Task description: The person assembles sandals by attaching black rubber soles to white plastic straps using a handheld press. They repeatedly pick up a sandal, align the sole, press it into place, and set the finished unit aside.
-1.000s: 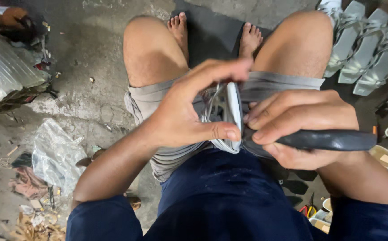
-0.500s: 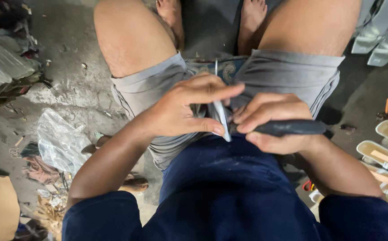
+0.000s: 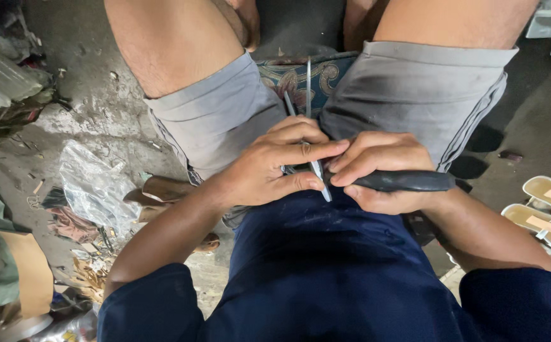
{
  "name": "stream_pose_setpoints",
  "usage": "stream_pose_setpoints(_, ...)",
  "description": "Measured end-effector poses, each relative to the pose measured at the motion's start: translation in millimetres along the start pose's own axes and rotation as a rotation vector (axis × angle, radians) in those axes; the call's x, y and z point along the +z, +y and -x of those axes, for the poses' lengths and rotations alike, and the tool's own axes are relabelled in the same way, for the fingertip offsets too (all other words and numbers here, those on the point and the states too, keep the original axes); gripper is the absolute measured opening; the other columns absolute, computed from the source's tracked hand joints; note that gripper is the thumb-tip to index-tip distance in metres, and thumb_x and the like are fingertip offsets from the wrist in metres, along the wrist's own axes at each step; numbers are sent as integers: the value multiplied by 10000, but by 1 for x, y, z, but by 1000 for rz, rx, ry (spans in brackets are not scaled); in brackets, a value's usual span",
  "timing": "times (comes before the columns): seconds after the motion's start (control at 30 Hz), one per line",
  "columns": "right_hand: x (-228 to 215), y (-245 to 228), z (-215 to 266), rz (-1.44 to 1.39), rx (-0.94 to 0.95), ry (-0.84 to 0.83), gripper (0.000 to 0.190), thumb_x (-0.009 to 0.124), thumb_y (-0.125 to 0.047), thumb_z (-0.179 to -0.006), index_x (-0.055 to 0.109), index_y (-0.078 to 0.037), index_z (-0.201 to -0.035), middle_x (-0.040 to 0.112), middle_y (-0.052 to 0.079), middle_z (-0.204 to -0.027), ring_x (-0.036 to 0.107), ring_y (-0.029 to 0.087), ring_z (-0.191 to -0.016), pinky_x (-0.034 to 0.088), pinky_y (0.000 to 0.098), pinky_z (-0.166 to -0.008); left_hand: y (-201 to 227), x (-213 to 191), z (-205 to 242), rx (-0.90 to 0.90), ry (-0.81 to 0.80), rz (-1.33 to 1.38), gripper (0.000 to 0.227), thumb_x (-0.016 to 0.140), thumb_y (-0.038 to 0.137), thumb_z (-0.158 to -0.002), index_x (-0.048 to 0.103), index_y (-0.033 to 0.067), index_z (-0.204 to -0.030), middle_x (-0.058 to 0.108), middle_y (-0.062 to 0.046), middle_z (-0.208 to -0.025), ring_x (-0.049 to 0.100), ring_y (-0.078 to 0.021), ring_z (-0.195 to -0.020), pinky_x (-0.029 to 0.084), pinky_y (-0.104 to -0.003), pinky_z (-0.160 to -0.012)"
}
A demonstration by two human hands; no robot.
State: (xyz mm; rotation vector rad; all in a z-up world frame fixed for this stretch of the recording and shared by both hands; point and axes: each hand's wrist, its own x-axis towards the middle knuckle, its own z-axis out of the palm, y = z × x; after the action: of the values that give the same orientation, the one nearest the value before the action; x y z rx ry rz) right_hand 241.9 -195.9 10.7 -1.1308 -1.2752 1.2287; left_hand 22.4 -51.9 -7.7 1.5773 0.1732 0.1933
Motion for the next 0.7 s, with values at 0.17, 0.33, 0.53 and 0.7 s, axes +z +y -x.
stream_pose_setpoints(0.17, -5, 1, 6, -73, 106, -35, 169, 782, -21, -808, 754, -48, -973, 760, 82, -954, 738, 205, -863, 603, 301, -799, -1, 4, 2, 7, -51, -26, 493, 725, 302, -1006, 619, 172, -1470, 682, 0, -1237, 591, -201, -1160, 441, -361, -1113)
stream_pose_setpoints(0.33, -2, -9, 8, -107, 75, -89, 209, 780, 9, -817, 747, -44, -1017, 741, 101, -1009, 775, 230, -964, 637, 323, -896, 2, 7, 3, -61, 60, -160, 817, 803, 505, -813, 491, 191, -1501, 646, -40, -1342, 559, -256, -1291, 379, -464, -1171)
stream_pose_setpoints(0.53, -7, -23, 11, -122, 252, -137, 210, 770, 10, -802, 759, -46, -1004, 759, 88, -976, 789, 187, -888, 624, 273, -763, 3, 20, 13, -188, 12, -167, 1001, 799, 546, -833, 303, 224, -1641, 639, 34, -1508, 529, -242, -1486, 170, -634, -1336)
stream_pose_setpoints(0.7, -3, -21, 13, -66, 374, -116, 211, 776, 17, -812, 770, -38, -1016, 763, 89, -939, 754, 177, -791, 568, 276, -682, 2, 21, 14, -180, -12, -137, 1013, 789, 531, -850, 274, 211, -1661, 610, 18, -1551, 530, -234, -1476, 264, -555, -1332)
